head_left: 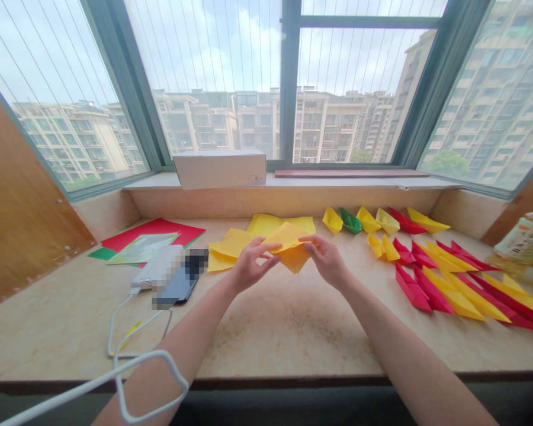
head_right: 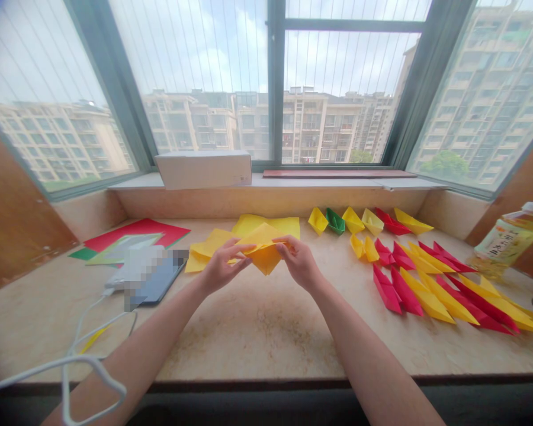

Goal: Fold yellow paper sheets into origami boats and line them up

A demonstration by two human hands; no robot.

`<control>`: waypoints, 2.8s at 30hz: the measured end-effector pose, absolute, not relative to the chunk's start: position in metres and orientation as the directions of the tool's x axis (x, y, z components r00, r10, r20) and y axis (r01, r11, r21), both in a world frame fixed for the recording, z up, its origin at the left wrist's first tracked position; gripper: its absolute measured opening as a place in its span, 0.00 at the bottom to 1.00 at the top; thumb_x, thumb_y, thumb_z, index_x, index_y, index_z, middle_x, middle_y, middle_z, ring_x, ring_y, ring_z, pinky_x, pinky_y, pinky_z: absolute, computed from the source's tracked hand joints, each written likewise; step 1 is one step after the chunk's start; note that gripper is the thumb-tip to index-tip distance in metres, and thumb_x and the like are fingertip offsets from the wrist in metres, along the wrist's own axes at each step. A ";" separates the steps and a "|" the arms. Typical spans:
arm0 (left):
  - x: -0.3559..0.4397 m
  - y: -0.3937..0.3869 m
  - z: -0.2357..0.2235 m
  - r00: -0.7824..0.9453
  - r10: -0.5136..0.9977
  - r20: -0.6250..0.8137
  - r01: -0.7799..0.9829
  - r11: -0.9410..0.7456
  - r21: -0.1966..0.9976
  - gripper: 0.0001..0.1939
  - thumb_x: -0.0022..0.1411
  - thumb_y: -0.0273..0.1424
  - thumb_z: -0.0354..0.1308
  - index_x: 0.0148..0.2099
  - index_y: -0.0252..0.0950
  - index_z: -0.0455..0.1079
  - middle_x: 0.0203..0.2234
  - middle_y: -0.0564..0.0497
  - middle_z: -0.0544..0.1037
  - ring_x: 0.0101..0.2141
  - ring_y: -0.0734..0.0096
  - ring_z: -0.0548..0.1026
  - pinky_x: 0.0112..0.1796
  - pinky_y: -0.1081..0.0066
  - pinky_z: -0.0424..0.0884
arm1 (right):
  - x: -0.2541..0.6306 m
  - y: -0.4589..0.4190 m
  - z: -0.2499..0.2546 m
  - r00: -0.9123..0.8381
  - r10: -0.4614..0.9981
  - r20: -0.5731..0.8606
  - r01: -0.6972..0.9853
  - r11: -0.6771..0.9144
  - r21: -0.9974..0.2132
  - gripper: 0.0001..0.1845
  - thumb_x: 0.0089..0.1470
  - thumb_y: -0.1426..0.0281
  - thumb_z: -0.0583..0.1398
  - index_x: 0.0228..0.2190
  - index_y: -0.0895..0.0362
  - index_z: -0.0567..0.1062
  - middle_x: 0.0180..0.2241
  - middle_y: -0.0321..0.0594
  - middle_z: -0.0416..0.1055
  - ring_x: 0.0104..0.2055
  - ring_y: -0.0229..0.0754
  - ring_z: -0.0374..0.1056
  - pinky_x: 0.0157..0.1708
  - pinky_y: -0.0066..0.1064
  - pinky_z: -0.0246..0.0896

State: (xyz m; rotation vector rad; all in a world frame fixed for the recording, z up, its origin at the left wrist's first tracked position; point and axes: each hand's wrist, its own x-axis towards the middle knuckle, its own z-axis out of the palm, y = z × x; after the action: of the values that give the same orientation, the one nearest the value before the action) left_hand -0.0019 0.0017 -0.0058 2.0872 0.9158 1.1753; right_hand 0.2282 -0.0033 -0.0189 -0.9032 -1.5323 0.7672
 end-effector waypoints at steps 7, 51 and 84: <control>0.003 0.002 -0.006 0.346 0.746 0.569 0.283 -0.662 0.694 0.20 0.64 0.42 0.56 0.51 0.36 0.76 0.42 0.42 0.77 0.38 0.65 0.76 0.35 0.70 0.77 | 0.229 -0.004 -0.014 0.018 0.864 0.504 0.157 0.495 -0.855 0.25 0.55 0.47 0.57 0.34 0.57 0.77 0.33 0.44 0.77 0.36 0.45 0.72 0.33 0.31 0.66; 0.018 0.003 -0.017 0.390 0.859 0.331 -0.118 -0.310 0.944 0.26 0.58 0.40 0.64 0.54 0.31 0.69 0.41 0.42 0.79 0.40 0.62 0.77 0.43 0.66 0.71 | 0.222 -0.007 -0.008 0.137 0.924 0.357 -0.144 0.375 -0.916 0.19 0.40 0.58 0.71 0.32 0.56 0.80 0.28 0.39 0.77 0.29 0.40 0.72 0.29 0.31 0.66; 0.023 -0.017 -0.001 0.495 0.861 0.115 -0.195 -0.019 0.981 0.23 0.54 0.39 0.68 0.48 0.30 0.75 0.43 0.39 0.80 0.41 0.53 0.79 0.42 0.61 0.73 | 0.214 -0.021 -0.004 -0.108 0.945 0.309 0.068 0.317 -0.946 0.26 0.49 0.47 0.62 0.25 0.59 0.74 0.23 0.39 0.74 0.23 0.39 0.67 0.20 0.26 0.56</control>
State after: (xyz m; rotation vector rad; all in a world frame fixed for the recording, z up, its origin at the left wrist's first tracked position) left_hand 0.0231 -0.0172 -0.0007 1.3281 0.6526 0.9420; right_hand 0.2143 -0.0212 -0.0040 -0.9807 -1.4754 0.9952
